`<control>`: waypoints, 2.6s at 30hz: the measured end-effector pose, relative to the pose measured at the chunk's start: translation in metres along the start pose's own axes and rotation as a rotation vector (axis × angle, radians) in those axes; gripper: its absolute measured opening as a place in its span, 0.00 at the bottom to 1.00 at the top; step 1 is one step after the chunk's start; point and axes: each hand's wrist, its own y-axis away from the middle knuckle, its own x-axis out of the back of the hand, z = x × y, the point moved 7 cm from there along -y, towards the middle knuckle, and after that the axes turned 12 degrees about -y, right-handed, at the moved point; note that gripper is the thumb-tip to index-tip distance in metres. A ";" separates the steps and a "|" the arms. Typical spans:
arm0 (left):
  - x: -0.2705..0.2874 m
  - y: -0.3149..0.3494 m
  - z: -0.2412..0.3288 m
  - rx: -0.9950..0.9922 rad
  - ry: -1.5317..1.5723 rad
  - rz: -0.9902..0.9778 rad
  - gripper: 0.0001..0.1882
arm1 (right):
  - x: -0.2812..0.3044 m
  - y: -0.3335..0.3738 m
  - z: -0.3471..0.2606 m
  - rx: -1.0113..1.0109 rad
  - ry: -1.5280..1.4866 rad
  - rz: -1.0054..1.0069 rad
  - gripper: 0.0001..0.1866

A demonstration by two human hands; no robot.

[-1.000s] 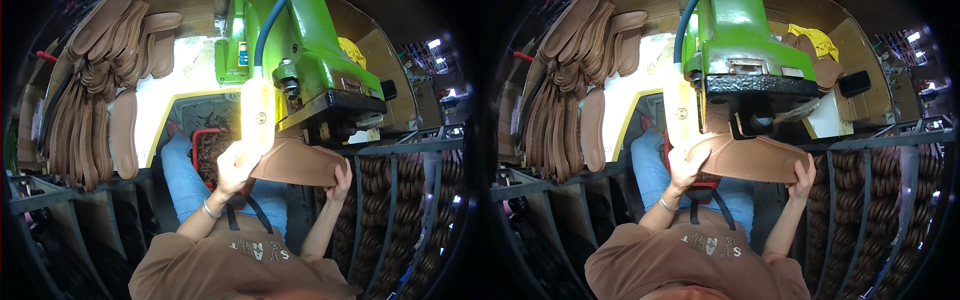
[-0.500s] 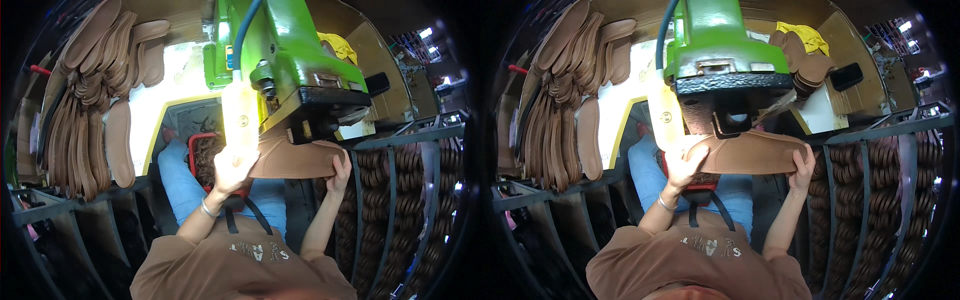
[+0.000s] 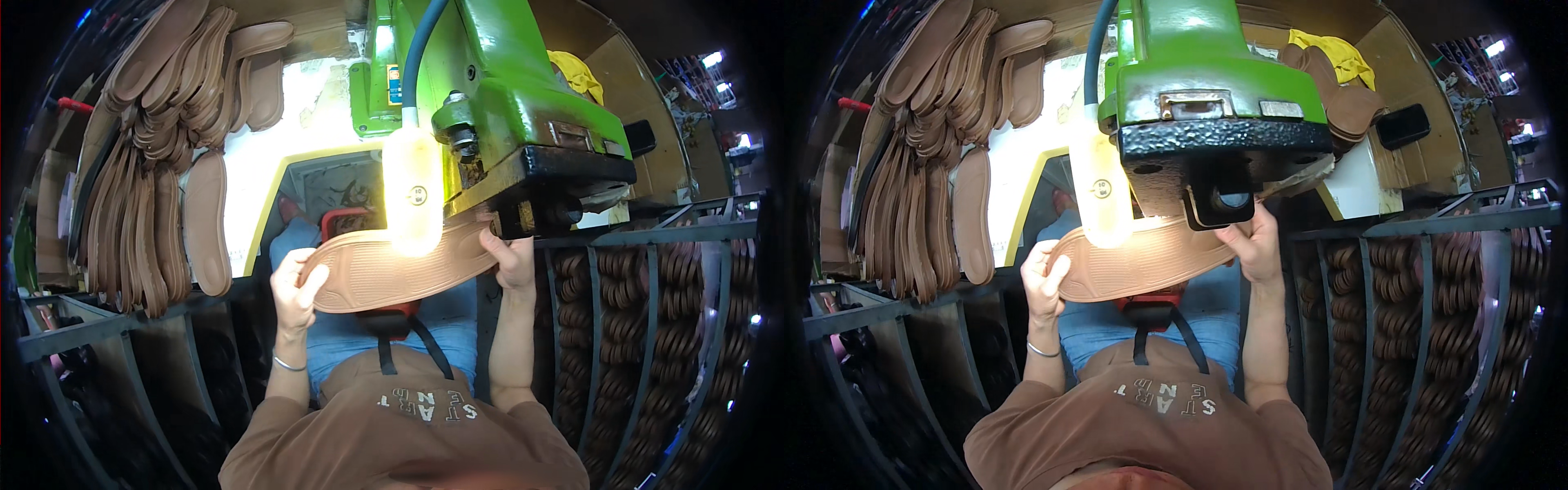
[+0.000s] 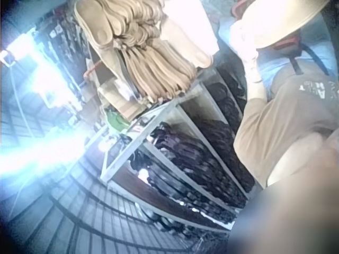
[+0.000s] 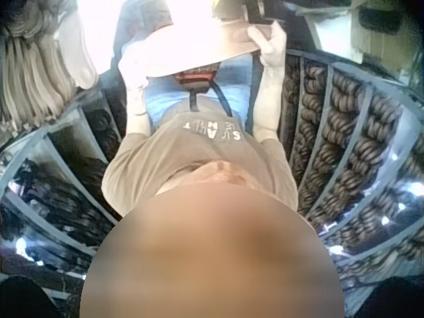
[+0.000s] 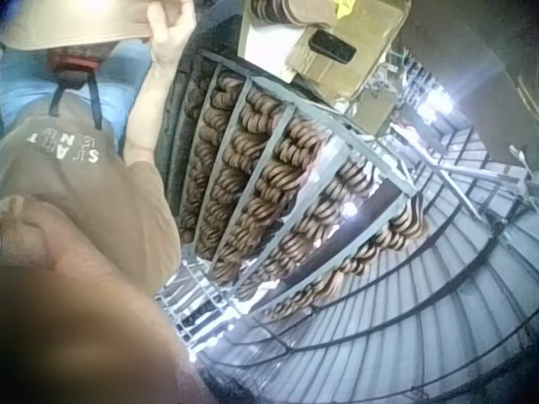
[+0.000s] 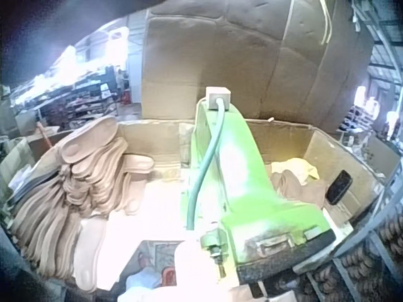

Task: Trim and finish the edges of shoe insoles or soles using a specialized industrial machine.

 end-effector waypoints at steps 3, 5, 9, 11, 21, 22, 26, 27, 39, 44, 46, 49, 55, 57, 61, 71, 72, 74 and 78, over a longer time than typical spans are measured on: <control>0.022 0.005 -0.012 0.071 0.011 0.019 0.09 | -0.017 0.005 0.012 -0.045 0.102 -0.030 0.12; 0.034 0.010 -0.031 0.098 0.019 -0.030 0.08 | -0.025 0.003 0.014 -0.014 0.121 -0.025 0.13; 0.015 0.044 -0.054 0.224 -0.063 -0.258 0.10 | -0.033 -0.001 0.012 -0.081 0.235 -0.090 0.14; -0.002 0.069 -0.100 0.325 -0.255 -0.397 0.12 | -0.034 -0.005 0.017 -0.124 0.273 -0.073 0.15; -0.124 0.089 -0.086 0.173 -0.468 -0.789 0.18 | -0.021 -0.001 0.013 -0.031 0.447 -0.089 0.10; -0.118 0.083 -0.082 0.163 -0.482 -0.809 0.18 | -0.034 0.002 -0.018 0.120 0.565 -0.124 0.11; -0.050 0.030 -0.017 -0.052 -0.556 -0.191 0.12 | 0.065 0.036 -0.078 0.297 0.564 0.420 0.07; -0.024 0.020 0.025 -0.278 -0.930 0.113 0.13 | 0.101 0.052 -0.092 0.270 0.430 0.575 0.09; 0.146 -0.007 0.029 0.190 -1.747 0.828 0.32 | 0.053 -0.071 -0.042 0.222 -1.307 0.167 0.19; 0.153 -0.003 0.018 0.272 -1.538 0.789 0.31 | 0.062 -0.150 -0.041 0.164 -1.500 0.296 0.19; 0.151 0.005 0.023 0.161 -1.512 0.838 0.30 | 0.050 -0.142 -0.032 0.110 -1.353 0.269 0.18; 0.135 0.022 0.044 -0.131 -1.242 0.665 0.30 | 0.029 -0.097 -0.001 0.022 -0.977 0.246 0.13; -0.007 0.019 0.084 -0.513 -1.050 -0.205 0.27 | 0.036 0.018 0.108 -0.362 -0.158 0.188 0.37; -0.052 0.016 0.089 -0.645 -0.917 -0.436 0.28 | 0.052 0.052 0.118 -0.448 -0.282 0.198 0.33; -0.075 -0.001 0.038 -0.323 -0.262 -0.351 0.37 | 0.094 0.119 0.109 -0.425 -0.227 0.254 0.24; -0.179 -0.006 0.007 -0.018 -0.150 -0.342 0.13 | 0.050 0.196 0.143 -0.491 -0.381 0.243 0.33; -0.177 -0.013 0.010 -0.098 -0.188 -0.317 0.13 | 0.044 0.197 0.146 -0.487 -0.398 0.259 0.31; -0.172 -0.006 0.017 -0.135 -0.214 -0.277 0.11 | 0.044 0.198 0.141 -0.480 -0.416 0.278 0.29; -0.157 0.004 0.012 -0.012 0.027 -0.230 0.10 | 0.083 0.208 0.104 -0.377 -0.307 0.349 0.34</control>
